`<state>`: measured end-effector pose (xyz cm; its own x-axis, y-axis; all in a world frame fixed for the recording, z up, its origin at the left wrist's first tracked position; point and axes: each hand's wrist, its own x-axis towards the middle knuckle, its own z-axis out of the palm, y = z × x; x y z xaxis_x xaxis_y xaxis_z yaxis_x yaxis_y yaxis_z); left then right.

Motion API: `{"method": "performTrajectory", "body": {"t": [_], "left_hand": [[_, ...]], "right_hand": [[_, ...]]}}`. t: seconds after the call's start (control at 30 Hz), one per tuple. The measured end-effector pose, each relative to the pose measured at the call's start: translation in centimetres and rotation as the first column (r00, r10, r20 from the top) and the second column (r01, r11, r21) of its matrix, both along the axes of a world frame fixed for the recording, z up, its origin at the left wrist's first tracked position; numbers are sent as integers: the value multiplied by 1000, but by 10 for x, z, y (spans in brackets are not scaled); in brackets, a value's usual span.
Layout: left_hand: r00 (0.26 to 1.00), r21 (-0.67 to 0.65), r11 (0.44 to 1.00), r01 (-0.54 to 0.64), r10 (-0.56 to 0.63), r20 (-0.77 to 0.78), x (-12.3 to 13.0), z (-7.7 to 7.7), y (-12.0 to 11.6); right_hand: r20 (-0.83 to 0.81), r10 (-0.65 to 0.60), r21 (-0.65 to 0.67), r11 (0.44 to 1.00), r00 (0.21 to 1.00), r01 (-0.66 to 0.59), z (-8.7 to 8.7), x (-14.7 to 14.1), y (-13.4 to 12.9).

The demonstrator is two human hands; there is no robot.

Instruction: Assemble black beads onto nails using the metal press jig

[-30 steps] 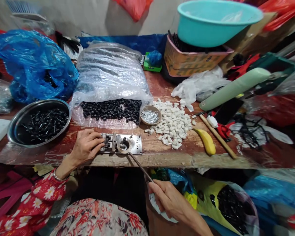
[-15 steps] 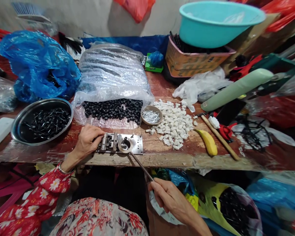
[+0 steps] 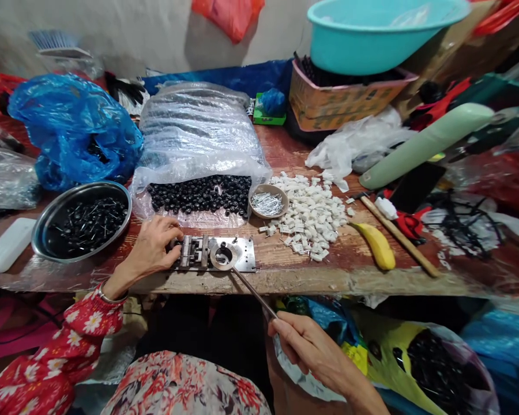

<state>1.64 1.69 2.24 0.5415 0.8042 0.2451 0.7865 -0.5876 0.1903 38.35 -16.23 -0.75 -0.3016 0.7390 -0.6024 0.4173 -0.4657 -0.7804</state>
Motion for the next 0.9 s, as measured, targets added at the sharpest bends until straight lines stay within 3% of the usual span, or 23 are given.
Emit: {"method": "performTrajectory", "body": {"t": [0.27, 0.53, 0.9], "left_hand": [[998, 8, 999, -42, 41, 52, -3, -9, -4], [988, -107, 994, -3, 19, 156, -11, -10, 0], [1000, -38, 999, 30, -30, -2, 2, -3, 9]], "right_hand": [[-47, -26, 23, 999, 999, 27, 1, 11, 4], [-93, -33, -19, 999, 995, 31, -5, 19, 9], [-112, -54, -29, 998, 992, 51, -4, 18, 8]]}}
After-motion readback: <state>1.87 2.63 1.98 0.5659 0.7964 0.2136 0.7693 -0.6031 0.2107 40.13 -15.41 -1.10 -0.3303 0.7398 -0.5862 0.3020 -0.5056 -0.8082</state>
